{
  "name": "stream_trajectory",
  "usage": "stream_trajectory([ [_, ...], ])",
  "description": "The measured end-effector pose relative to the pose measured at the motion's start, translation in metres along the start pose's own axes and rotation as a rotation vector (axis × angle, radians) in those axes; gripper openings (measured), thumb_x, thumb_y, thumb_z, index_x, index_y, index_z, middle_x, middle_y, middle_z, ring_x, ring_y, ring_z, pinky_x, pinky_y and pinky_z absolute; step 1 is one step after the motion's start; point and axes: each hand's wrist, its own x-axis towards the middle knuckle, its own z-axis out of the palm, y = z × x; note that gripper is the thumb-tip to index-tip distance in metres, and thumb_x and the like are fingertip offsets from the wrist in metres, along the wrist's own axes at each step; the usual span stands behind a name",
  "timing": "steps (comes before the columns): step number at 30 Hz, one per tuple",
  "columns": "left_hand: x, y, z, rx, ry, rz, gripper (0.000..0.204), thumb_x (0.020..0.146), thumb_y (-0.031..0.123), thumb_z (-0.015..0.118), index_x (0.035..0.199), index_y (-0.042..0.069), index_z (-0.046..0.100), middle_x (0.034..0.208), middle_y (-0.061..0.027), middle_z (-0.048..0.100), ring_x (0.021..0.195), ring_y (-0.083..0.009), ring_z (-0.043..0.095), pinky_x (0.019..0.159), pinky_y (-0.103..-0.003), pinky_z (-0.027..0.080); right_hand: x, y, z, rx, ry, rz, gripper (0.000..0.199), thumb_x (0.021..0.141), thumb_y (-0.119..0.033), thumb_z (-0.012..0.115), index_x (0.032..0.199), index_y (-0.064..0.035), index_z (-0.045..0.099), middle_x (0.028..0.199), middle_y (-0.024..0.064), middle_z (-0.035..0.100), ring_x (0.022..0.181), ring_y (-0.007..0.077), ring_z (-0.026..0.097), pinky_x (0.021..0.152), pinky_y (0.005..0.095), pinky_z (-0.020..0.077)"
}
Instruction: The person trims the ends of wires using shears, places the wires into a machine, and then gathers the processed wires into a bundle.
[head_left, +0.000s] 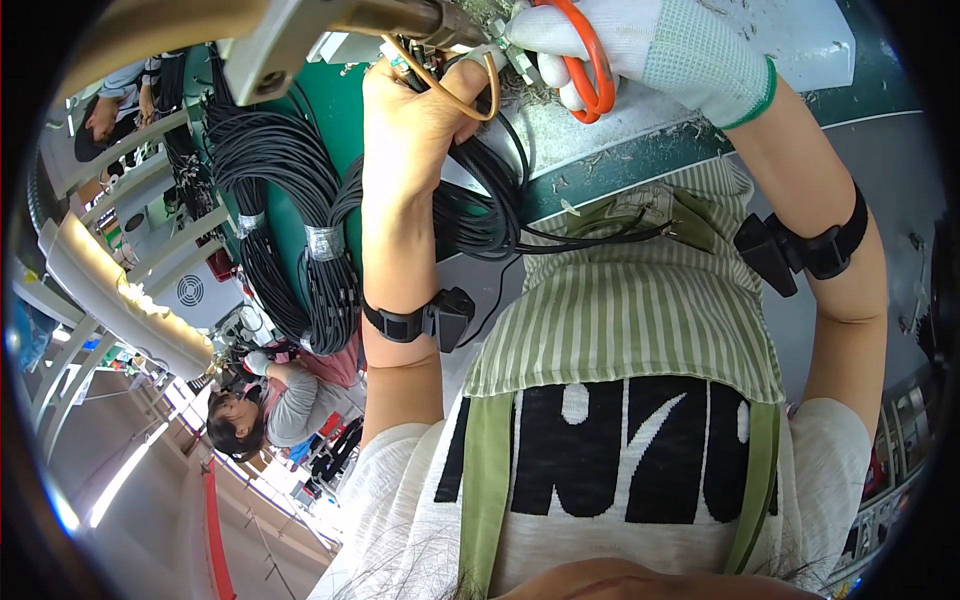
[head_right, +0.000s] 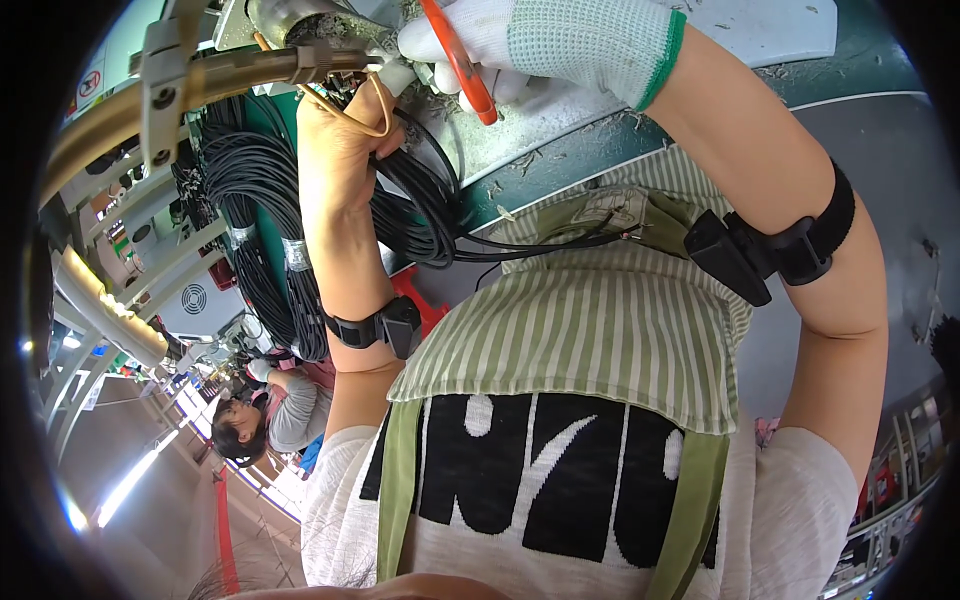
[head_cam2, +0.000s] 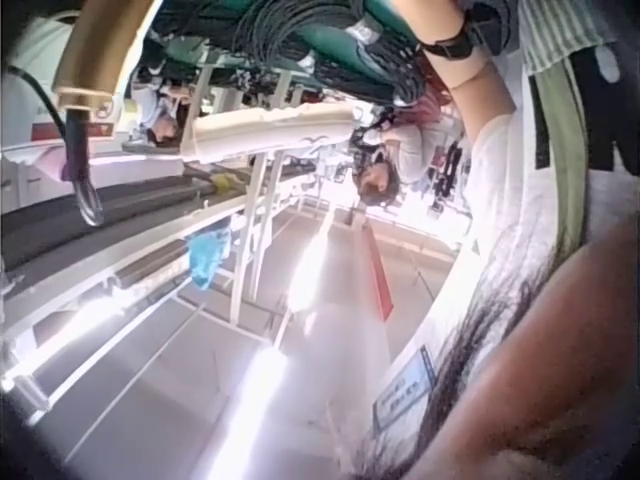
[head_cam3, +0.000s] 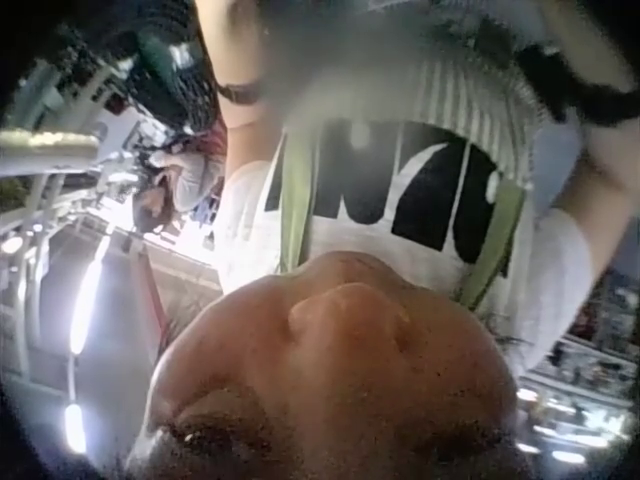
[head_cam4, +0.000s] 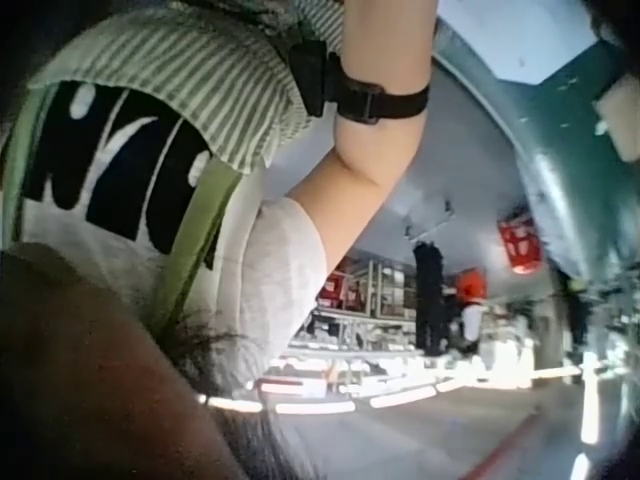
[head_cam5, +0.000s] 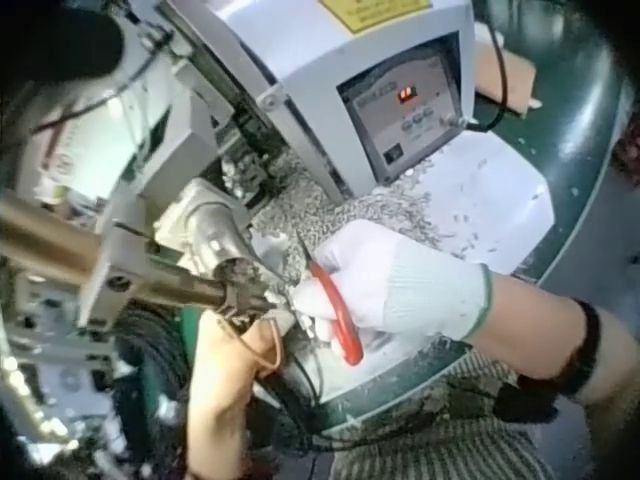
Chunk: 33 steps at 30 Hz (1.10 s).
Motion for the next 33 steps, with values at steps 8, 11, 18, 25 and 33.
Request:
stream_trajectory([
  [8,-0.026,-0.013,-0.006,-0.435,0.053,-0.116,0.009,0.086,0.005,0.061,0.091,-0.001,0.056,0.070,-0.0025,0.055,0.048,-0.0049,0.043,0.039,-0.020,0.028,-0.030,0.029,-0.005,-0.244,0.053,-0.374,0.021,0.091,-0.019,0.054,0.080,-0.0015,0.056,0.061,0.0040,0.058,0.054,0.0124,0.058,0.052,0.0247,0.0478],
  [11,-0.070,-0.009,-0.022,-0.658,-0.081,-0.181,0.015,0.088,0.010,0.060,0.097,0.000,0.055,0.076,-0.0035,0.056,0.053,-0.0043,0.044,0.044,-0.020,0.030,-0.075,0.017,-0.022,-1.139,0.306,-0.282,0.017,0.089,-0.018,0.056,0.082,-0.0022,0.056,0.060,0.0041,0.056,0.055,0.0122,0.058,0.054,0.0257,0.0485],
  [18,-0.104,0.015,0.018,-0.138,-0.228,-0.186,0.024,0.085,0.010,0.064,0.104,-0.001,0.053,0.080,-0.0031,0.058,0.059,-0.0050,0.048,0.052,-0.019,0.037,-0.085,0.000,0.040,-0.753,0.077,-0.283,0.014,0.086,-0.016,0.057,0.082,-0.0028,0.057,0.063,0.0033,0.059,0.058,0.0120,0.060,0.055,0.0244,0.0483],
  [25,-0.090,0.009,0.045,0.283,0.152,0.344,0.020,0.080,0.003,0.065,0.098,-0.002,0.057,0.076,-0.0016,0.059,0.062,-0.0057,0.051,0.055,-0.019,0.040,-0.078,0.013,0.023,-0.053,-0.096,0.004,0.016,0.086,-0.018,0.060,0.082,-0.0030,0.058,0.063,0.0052,0.059,0.058,0.0105,0.060,0.052,0.0247,0.0452],
  [33,-0.079,0.015,0.033,0.127,0.142,0.114,0.014,0.083,0.003,0.060,0.095,-0.002,0.057,0.063,-0.0011,0.053,0.051,-0.0050,0.045,0.045,-0.019,0.033,-0.083,0.048,0.039,-0.949,0.480,-0.710,0.023,0.075,-0.012,0.067,0.097,-0.0043,0.062,0.078,0.0056,0.057,0.066,0.0185,0.059,0.055,0.0304,0.0453],
])
